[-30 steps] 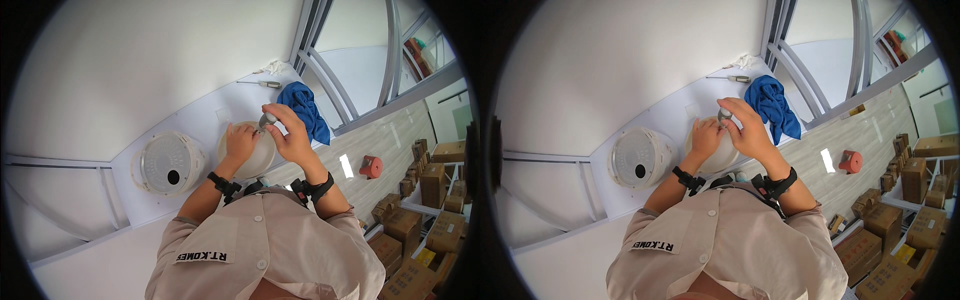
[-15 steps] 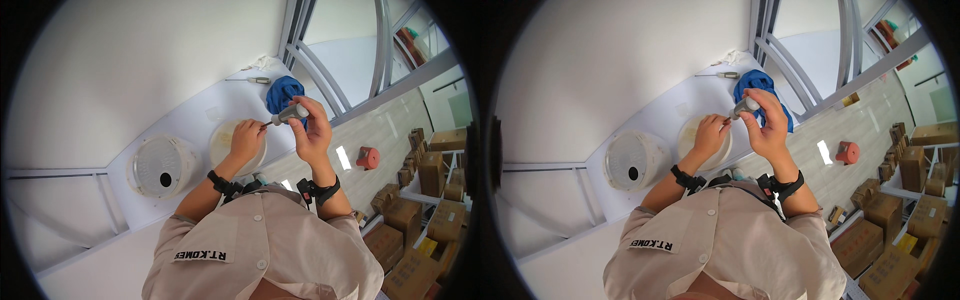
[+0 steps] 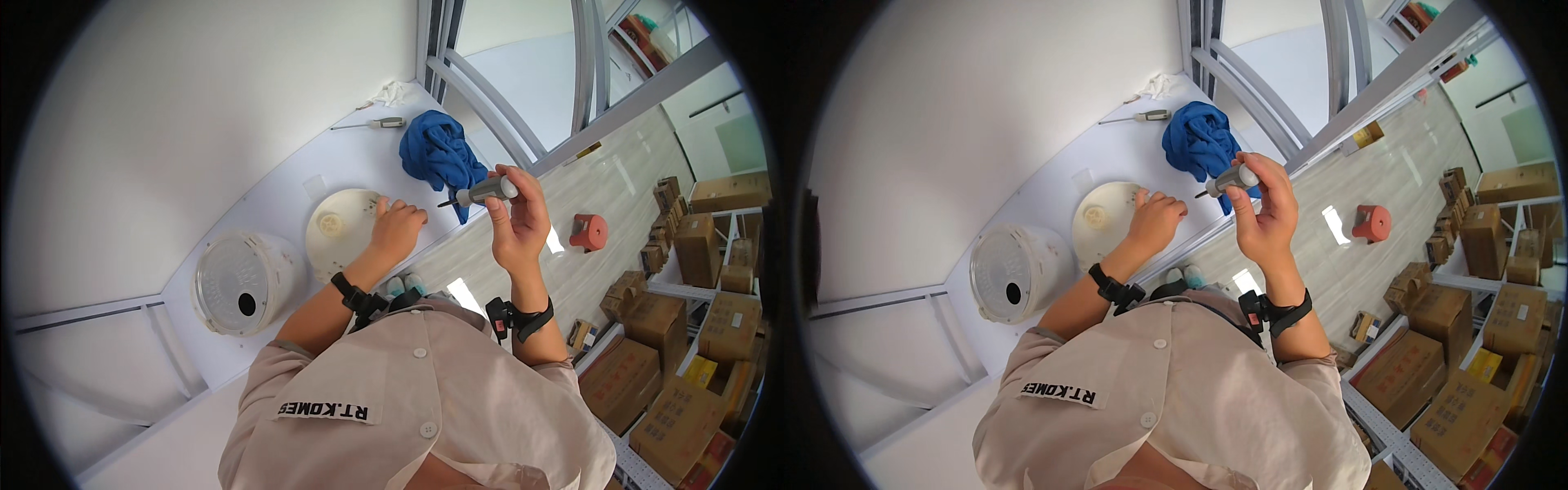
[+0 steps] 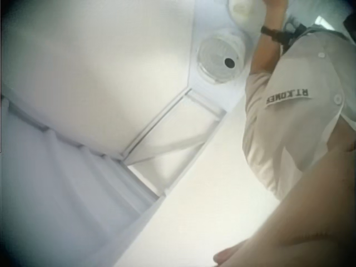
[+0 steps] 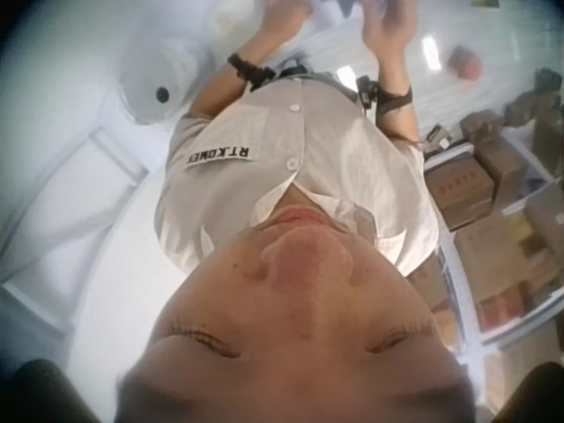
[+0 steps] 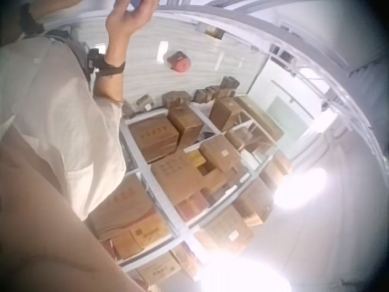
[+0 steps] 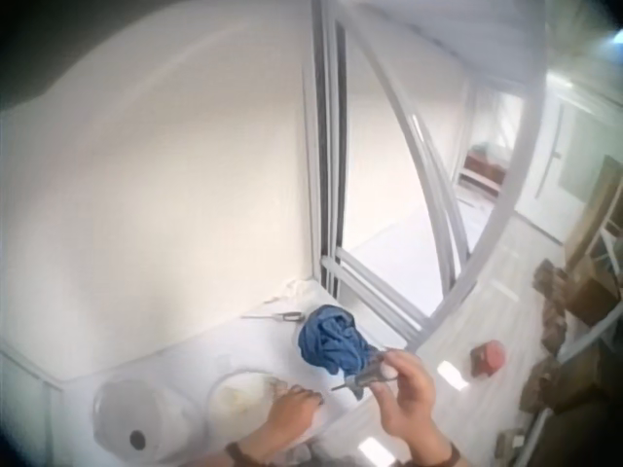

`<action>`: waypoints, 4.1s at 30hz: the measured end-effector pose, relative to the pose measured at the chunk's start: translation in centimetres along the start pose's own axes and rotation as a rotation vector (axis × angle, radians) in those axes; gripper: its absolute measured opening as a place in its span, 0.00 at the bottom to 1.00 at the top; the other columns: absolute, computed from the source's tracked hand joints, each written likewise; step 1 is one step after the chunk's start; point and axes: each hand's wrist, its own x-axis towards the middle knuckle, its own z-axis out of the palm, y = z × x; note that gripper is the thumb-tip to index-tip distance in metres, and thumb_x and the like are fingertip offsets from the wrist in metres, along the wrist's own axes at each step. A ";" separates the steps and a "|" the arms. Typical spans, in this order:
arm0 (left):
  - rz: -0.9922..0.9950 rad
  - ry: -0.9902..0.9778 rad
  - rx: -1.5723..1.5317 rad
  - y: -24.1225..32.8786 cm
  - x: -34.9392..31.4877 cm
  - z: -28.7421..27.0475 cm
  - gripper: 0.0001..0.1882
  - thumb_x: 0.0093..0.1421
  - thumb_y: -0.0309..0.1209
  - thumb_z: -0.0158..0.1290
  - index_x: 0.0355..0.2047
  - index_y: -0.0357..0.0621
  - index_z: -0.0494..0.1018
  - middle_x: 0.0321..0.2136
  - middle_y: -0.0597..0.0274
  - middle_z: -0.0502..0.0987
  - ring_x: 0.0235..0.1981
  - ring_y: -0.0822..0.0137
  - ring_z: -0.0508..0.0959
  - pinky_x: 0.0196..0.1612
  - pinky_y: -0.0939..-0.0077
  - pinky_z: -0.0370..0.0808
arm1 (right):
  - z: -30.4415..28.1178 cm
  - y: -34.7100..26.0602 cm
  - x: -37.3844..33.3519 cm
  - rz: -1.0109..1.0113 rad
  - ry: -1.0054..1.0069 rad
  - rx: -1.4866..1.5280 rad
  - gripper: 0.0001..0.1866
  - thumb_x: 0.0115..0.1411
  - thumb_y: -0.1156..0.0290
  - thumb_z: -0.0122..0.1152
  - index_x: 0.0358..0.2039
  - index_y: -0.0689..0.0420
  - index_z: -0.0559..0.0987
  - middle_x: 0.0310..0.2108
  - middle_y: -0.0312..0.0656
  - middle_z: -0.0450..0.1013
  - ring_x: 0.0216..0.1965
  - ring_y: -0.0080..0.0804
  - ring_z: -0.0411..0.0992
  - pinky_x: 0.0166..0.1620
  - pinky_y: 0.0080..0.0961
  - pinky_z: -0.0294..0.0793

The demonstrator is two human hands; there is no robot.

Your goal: The person uses a screwdriver to remove screws from a white plastic lid, then places the lid onto a white bucket. The person continues to use the screwdriver to tighten screws into the lid, securing it to the bucket.

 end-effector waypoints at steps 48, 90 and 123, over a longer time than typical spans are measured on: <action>-0.178 -0.067 -0.110 0.7 2.9 3.7 0.06 0.69 0.28 0.51 0.41 0.40 0.77 0.36 0.48 0.82 0.40 0.43 0.82 0.45 0.48 0.80 | 0.6 1.7 -0.6 0.050 -0.008 0.012 0.22 0.66 0.81 0.69 0.60 0.62 0.78 0.57 0.50 0.76 0.56 0.39 0.78 0.59 0.32 0.80; -0.543 0.271 -0.103 -3.4 -3.2 -3.6 0.11 0.61 0.34 0.66 0.43 0.50 0.83 0.41 0.62 0.82 0.46 0.52 0.80 0.51 0.54 0.73 | 4.8 1.5 -0.5 0.065 -0.186 0.093 0.24 0.63 0.79 0.74 0.56 0.61 0.72 0.58 0.51 0.75 0.56 0.40 0.78 0.58 0.35 0.80; -0.435 0.120 -0.107 -4.1 -8.1 -1.7 0.44 0.49 0.41 0.64 0.70 0.50 0.70 0.72 0.69 0.67 0.58 0.56 0.67 0.60 0.56 0.60 | 11.2 3.3 -0.7 0.020 -0.358 -0.152 0.26 0.61 0.69 0.79 0.52 0.60 0.71 0.50 0.48 0.83 0.41 0.39 0.83 0.45 0.31 0.83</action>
